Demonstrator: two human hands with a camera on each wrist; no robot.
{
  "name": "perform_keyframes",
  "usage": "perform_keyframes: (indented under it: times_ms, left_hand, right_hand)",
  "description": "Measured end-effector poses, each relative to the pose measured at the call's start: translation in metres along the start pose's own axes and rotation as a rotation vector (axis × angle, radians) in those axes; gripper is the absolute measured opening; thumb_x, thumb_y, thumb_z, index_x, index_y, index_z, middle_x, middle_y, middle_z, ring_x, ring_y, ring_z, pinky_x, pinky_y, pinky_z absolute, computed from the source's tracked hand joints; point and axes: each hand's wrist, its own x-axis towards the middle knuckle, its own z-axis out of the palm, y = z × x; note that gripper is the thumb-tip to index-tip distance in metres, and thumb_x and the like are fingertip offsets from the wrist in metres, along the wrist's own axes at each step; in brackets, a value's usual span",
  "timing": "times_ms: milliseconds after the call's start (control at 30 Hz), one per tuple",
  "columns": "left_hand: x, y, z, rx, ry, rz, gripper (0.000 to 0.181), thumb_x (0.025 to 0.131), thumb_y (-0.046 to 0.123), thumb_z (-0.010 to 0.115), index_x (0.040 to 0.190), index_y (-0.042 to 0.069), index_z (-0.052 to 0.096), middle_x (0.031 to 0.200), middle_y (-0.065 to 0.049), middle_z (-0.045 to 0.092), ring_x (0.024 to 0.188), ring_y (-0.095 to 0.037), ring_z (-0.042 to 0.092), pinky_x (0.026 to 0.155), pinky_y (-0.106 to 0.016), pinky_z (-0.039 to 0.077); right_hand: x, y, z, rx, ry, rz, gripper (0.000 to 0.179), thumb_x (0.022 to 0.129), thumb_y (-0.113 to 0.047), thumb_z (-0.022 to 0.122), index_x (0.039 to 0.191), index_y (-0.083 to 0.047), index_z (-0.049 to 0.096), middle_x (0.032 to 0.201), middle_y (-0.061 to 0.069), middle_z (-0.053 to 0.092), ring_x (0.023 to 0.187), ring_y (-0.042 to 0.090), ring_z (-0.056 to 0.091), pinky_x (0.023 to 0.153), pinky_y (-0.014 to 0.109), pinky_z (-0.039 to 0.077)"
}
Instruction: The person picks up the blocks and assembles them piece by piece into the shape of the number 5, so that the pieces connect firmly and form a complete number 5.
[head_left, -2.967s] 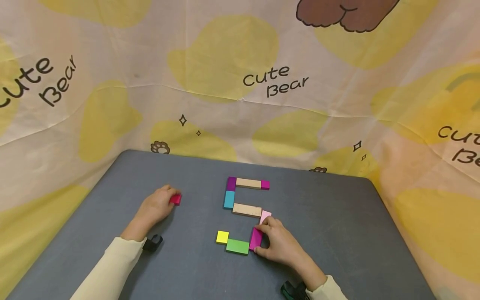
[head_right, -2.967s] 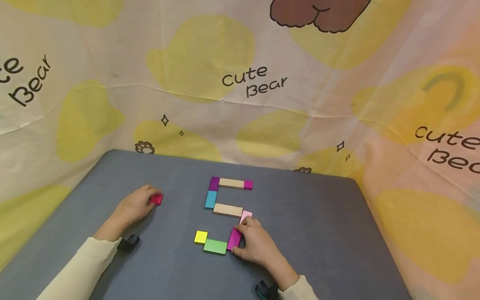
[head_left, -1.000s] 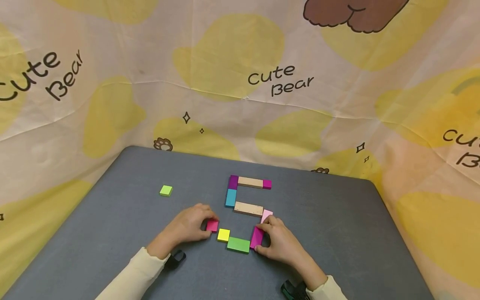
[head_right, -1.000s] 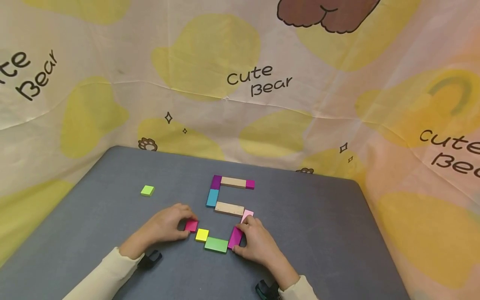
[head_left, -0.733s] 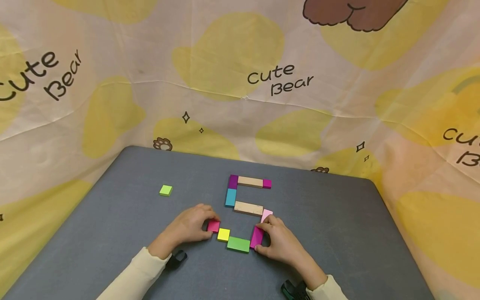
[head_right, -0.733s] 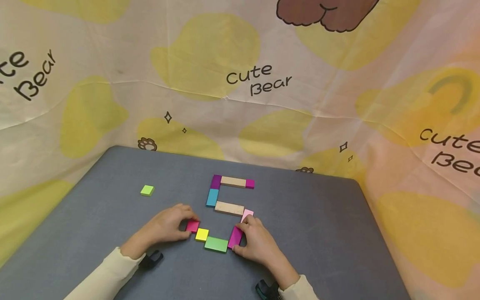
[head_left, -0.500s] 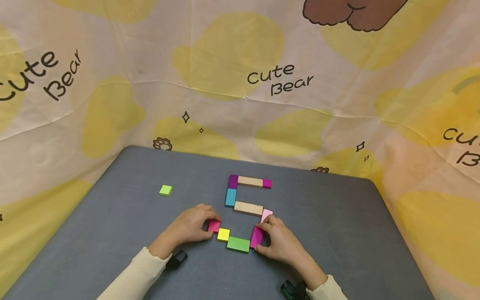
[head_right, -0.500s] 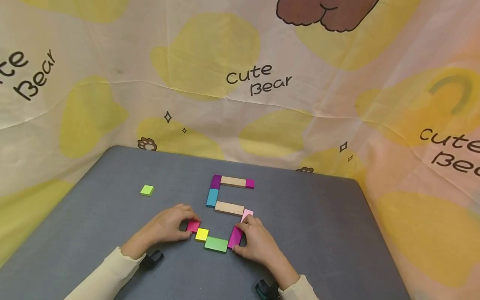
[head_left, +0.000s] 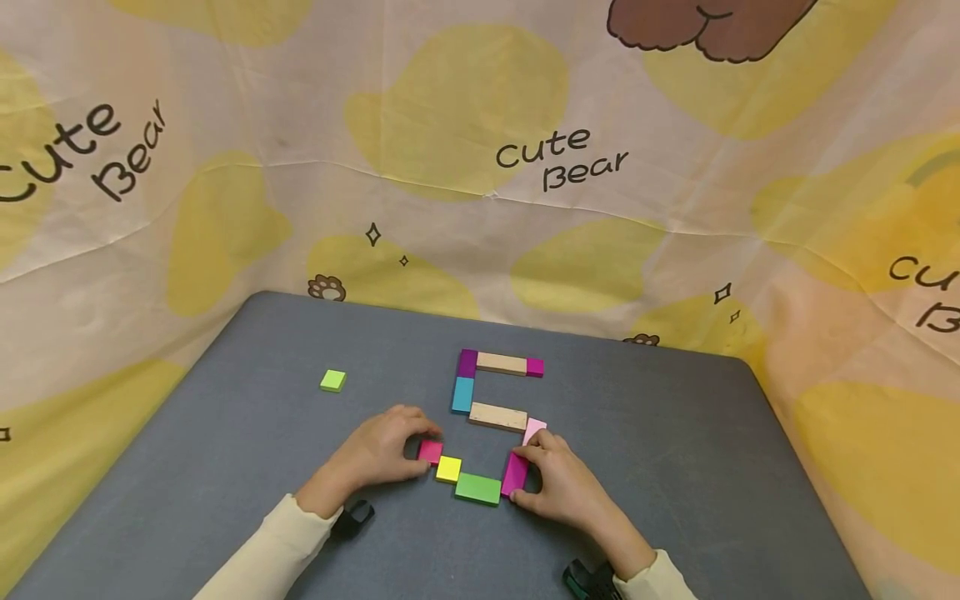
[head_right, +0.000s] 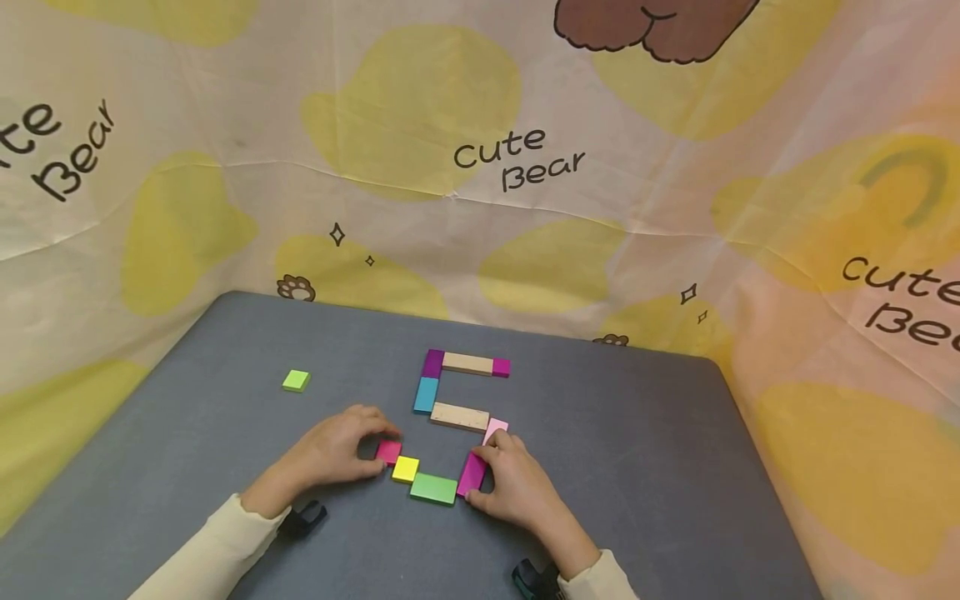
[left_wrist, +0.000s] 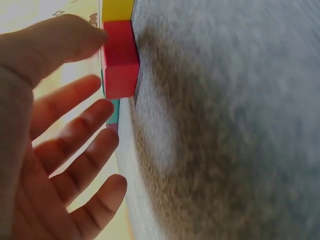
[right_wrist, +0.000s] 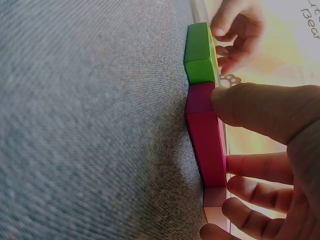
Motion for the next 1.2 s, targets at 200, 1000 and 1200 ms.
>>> perform_keyframes:
  times_ms: [200, 1000, 1200]
  left_hand:
    - [-0.004, -0.004, -0.005, 0.066, 0.131, -0.119, 0.041, 0.075, 0.033, 0.076, 0.111, 0.016, 0.07, 0.107, 0.002, 0.065, 0.101, -0.019, 0.061, 0.087, -0.042, 0.051]
    - [-0.02, -0.062, -0.032, 0.119, 0.26, -0.312, 0.056, 0.076, 0.038, 0.074, 0.123, 0.009, 0.063, 0.12, -0.016, 0.06, 0.103, -0.037, 0.055, 0.082, -0.055, 0.047]
    - [-0.023, -0.078, -0.04, 0.109, 0.246, -0.365, 0.053, 0.079, 0.036, 0.072, 0.123, 0.008, 0.063, 0.12, -0.019, 0.057, 0.106, -0.04, 0.053, 0.083, -0.057, 0.045]
  right_hand:
    - [0.0, 0.0, 0.0, -0.002, -0.011, 0.011, 0.051, 0.068, -0.034, 0.083, 0.109, -0.008, 0.072, 0.094, -0.003, 0.053, 0.086, 0.01, 0.045, 0.066, 0.023, 0.043]
    - [0.0, -0.001, -0.003, -0.001, -0.028, 0.004, 0.05, 0.068, -0.034, 0.083, 0.109, -0.007, 0.071, 0.091, -0.003, 0.052, 0.085, 0.011, 0.045, 0.066, 0.022, 0.042]
    - [0.001, -0.001, -0.004, 0.007, -0.05, 0.027, 0.051, 0.069, -0.037, 0.082, 0.11, -0.008, 0.071, 0.092, -0.003, 0.053, 0.086, 0.011, 0.045, 0.067, 0.023, 0.043]
